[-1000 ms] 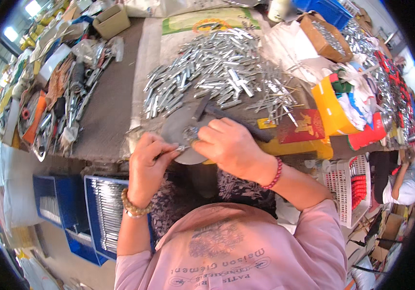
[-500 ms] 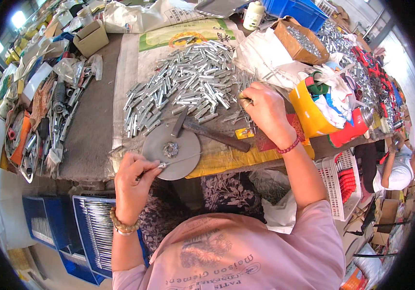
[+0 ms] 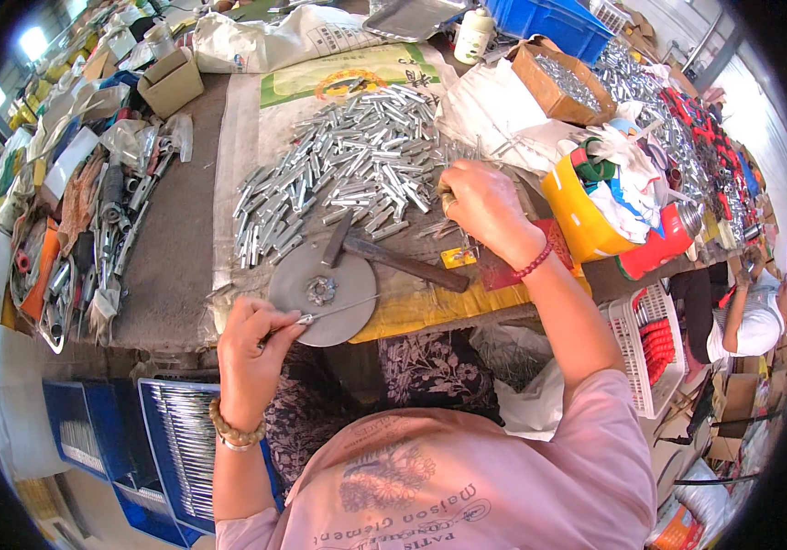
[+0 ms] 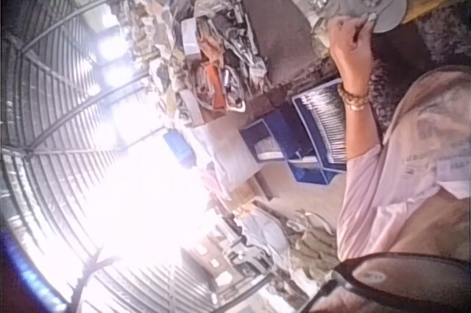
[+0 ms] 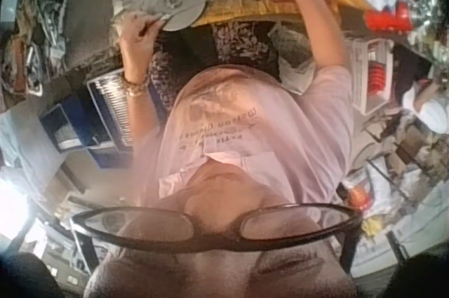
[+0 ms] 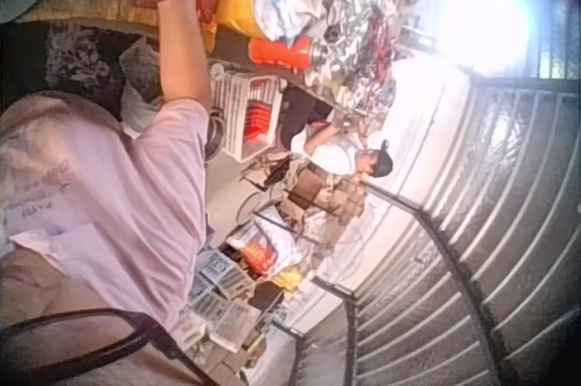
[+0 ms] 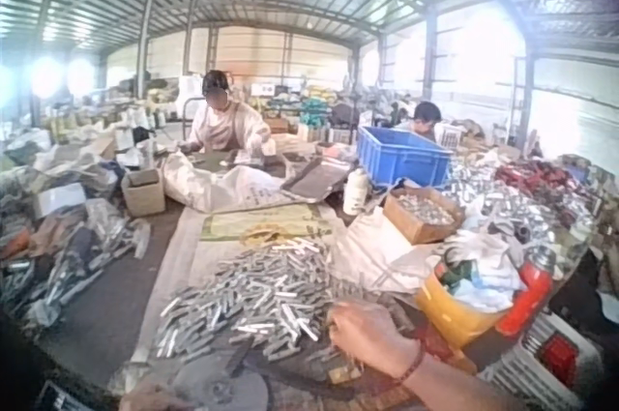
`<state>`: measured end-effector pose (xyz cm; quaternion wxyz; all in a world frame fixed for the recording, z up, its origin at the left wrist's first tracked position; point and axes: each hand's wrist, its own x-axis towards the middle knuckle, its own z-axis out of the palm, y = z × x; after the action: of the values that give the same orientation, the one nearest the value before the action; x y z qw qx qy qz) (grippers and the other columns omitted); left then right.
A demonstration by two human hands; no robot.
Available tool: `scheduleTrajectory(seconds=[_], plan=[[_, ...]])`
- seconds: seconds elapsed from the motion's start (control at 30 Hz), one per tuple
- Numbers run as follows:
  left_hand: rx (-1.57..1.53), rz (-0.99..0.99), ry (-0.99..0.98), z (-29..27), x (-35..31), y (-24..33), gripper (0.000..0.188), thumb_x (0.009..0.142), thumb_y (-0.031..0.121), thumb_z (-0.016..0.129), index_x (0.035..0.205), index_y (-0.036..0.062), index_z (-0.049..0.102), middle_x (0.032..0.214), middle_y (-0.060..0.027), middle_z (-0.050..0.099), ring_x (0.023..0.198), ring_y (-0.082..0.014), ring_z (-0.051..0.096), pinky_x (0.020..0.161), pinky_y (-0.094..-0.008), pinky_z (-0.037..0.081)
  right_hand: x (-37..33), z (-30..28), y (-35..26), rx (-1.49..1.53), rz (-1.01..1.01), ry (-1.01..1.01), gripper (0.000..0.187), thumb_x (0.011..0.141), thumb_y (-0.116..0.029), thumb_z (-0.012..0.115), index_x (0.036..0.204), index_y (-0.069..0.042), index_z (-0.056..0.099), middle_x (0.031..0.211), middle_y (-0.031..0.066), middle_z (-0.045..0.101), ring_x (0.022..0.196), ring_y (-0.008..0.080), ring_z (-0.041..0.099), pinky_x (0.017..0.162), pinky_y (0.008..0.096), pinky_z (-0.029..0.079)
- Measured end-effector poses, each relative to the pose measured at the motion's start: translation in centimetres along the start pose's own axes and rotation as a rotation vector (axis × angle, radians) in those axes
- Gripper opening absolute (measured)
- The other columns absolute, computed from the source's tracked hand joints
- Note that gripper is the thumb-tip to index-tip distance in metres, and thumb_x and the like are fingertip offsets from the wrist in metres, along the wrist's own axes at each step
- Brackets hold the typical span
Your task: The person is assembling or inspecting small metal parts at a workbench using a hammer and a circular metal plate.
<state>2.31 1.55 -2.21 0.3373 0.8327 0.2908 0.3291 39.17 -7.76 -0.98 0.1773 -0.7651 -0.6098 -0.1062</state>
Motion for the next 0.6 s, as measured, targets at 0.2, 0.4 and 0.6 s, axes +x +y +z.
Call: scheduleTrajectory(seconds=[0.2, 0.4, 0.6], plan=[[0.021, -0.013, 0.005, -0.1, 0.0, 0.3, 0.019, 0.079, -0.004, 0.086, 0.096, 0.0005, 0.078, 0.088, -0.0086, 0.064, 0.08, -0.0243, 0.065, 0.071, -0.0337, 0.051, -1.0, -1.8, -2.5, 0.411, 0.168, 0.025, 0.013, 0.084, -0.006, 0.074, 0.096, -0.002, 0.072, 0.094, 0.0162, 0.073, 0.087, 0.0352, 0.073, 0.078, 0.0441, 0.058], [0.023, 0.011, 0.007, 0.0, 0.1, 0.1, 0.018, 0.079, -0.002, 0.086, 0.095, 0.0017, 0.078, 0.091, -0.0081, 0.067, 0.083, -0.0251, 0.067, 0.073, -0.0343, 0.053, -1.8, -1.8, -7.4, 0.675, 0.134, -0.055, 0.014, 0.085, -0.003, 0.077, 0.098, -0.002, 0.071, 0.088, 0.0149, 0.072, 0.077, 0.0219, 0.073, 0.07, 0.0356, 0.058], [0.035, 0.013, -0.013, 0.0, 0.2, -0.1, 0.018, 0.08, -0.002, 0.086, 0.097, 0.0023, 0.078, 0.091, -0.0071, 0.066, 0.085, -0.0241, 0.065, 0.074, -0.0342, 0.052, -2.1, -2.0, -13.0, 0.923, 0.02, -0.182, 0.018, 0.086, 0.002, 0.073, 0.103, -0.003, 0.071, 0.089, 0.0138, 0.071, 0.077, 0.0266, 0.073, 0.07, 0.0374, 0.058]])
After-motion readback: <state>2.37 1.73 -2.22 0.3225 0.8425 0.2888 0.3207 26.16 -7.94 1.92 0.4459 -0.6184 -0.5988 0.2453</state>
